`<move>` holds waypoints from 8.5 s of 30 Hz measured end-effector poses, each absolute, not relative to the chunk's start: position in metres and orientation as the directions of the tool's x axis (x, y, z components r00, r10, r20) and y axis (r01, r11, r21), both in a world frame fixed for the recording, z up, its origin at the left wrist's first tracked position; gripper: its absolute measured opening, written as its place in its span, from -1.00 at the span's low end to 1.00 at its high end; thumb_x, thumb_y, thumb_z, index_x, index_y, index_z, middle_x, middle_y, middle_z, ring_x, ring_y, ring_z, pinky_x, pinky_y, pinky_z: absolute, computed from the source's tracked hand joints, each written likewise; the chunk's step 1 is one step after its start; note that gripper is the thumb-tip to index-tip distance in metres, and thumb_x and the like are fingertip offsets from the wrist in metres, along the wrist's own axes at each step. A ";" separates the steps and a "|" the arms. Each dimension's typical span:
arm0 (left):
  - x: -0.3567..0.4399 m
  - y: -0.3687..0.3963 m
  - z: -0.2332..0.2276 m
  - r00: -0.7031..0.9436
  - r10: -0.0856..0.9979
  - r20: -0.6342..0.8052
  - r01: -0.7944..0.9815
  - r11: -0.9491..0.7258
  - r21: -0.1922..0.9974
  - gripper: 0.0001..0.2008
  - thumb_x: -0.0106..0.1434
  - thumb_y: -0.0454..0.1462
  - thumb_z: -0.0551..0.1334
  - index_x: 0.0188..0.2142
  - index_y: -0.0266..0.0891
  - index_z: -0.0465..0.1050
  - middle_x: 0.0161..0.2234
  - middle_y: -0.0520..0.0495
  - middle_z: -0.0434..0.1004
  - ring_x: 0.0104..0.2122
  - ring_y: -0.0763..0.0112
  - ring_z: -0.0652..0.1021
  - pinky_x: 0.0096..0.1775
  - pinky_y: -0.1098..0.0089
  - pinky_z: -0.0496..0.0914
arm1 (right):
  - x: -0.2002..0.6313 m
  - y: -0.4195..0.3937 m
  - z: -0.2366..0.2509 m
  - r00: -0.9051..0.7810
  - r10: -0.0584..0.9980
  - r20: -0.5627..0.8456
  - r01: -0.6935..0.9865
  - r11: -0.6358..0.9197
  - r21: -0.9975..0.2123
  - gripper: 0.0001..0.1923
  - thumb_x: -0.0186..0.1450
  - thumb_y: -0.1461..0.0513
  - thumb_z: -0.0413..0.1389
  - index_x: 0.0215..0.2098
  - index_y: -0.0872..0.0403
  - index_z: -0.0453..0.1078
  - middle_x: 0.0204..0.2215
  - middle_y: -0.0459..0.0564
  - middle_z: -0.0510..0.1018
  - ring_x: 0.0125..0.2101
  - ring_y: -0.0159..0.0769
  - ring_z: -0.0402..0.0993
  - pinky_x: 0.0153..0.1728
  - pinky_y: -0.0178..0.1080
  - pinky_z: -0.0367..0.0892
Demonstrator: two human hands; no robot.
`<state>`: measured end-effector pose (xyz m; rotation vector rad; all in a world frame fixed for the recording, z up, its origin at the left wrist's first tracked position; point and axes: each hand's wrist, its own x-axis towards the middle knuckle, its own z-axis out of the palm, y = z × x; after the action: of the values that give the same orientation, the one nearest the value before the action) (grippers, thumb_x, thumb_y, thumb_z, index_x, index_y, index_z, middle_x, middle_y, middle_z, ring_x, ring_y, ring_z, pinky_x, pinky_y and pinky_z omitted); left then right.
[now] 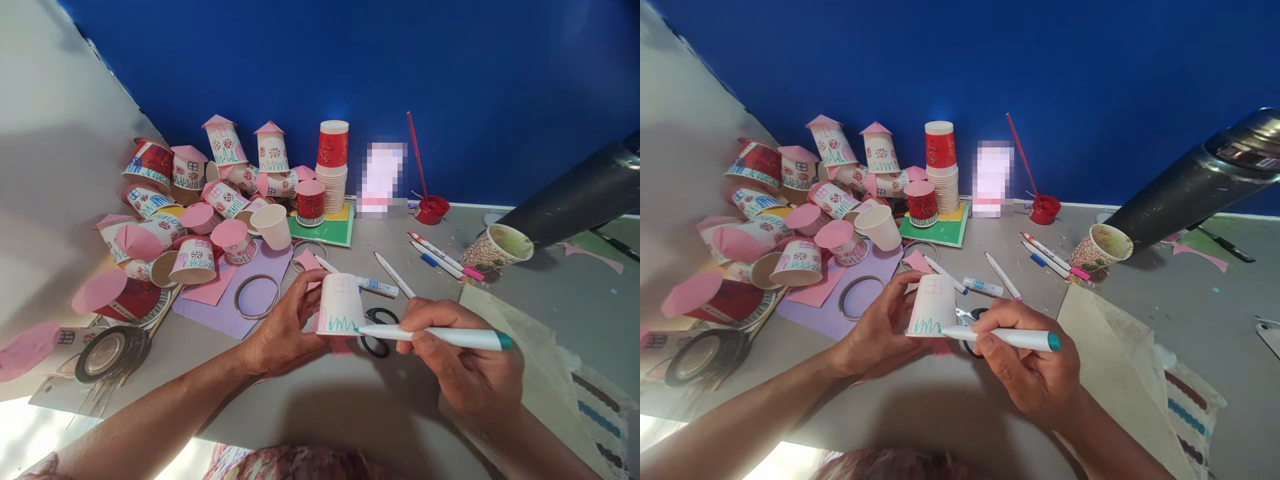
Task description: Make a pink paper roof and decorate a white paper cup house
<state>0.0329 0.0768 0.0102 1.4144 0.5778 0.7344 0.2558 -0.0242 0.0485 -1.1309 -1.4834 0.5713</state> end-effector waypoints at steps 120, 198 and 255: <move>0.034 0.081 0.010 0.638 0.770 -0.012 -0.186 0.170 0.968 -0.21 -0.04 -0.38 0.60 0.16 -0.01 0.39 0.13 -0.16 0.55 0.18 0.01 0.53 0.12 0.15 0.49 | 0.266 -0.018 0.054 0.107 0.883 0.457 0.274 0.416 -0.867 -0.83 0.46 0.23 0.13 -0.24 0.01 0.57 -0.49 -0.10 0.56 -0.52 -0.37 0.38 -0.50 -0.27 0.27; 0.031 0.081 0.014 0.694 0.715 0.080 -0.093 -0.022 0.995 -0.26 0.08 -0.46 0.49 0.18 -0.04 0.29 0.16 -0.15 0.50 0.21 0.11 0.49 0.20 0.19 0.39 | 0.262 -0.020 0.052 0.055 0.887 0.458 0.305 0.422 -0.854 -0.88 0.45 0.27 0.14 -0.18 -0.03 0.54 -0.47 -0.13 0.54 -0.42 -0.34 0.44 -0.39 -0.25 0.31; 0.033 0.081 0.011 0.651 0.759 0.002 -0.095 0.078 0.992 -0.22 0.00 -0.23 0.61 0.19 -0.03 0.38 0.22 -0.21 0.50 0.28 -0.11 0.44 0.27 -0.07 0.36 | 0.266 -0.022 0.055 0.141 0.894 0.425 0.315 0.367 -0.875 -0.77 0.48 0.14 0.13 -0.30 -0.01 0.56 -0.54 -0.12 0.56 -0.56 -0.36 0.44 -0.55 -0.29 0.28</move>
<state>0.0327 0.0809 0.0111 1.3509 0.6192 0.7047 0.2658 -0.0224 0.0553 -1.1781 -1.4185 0.6025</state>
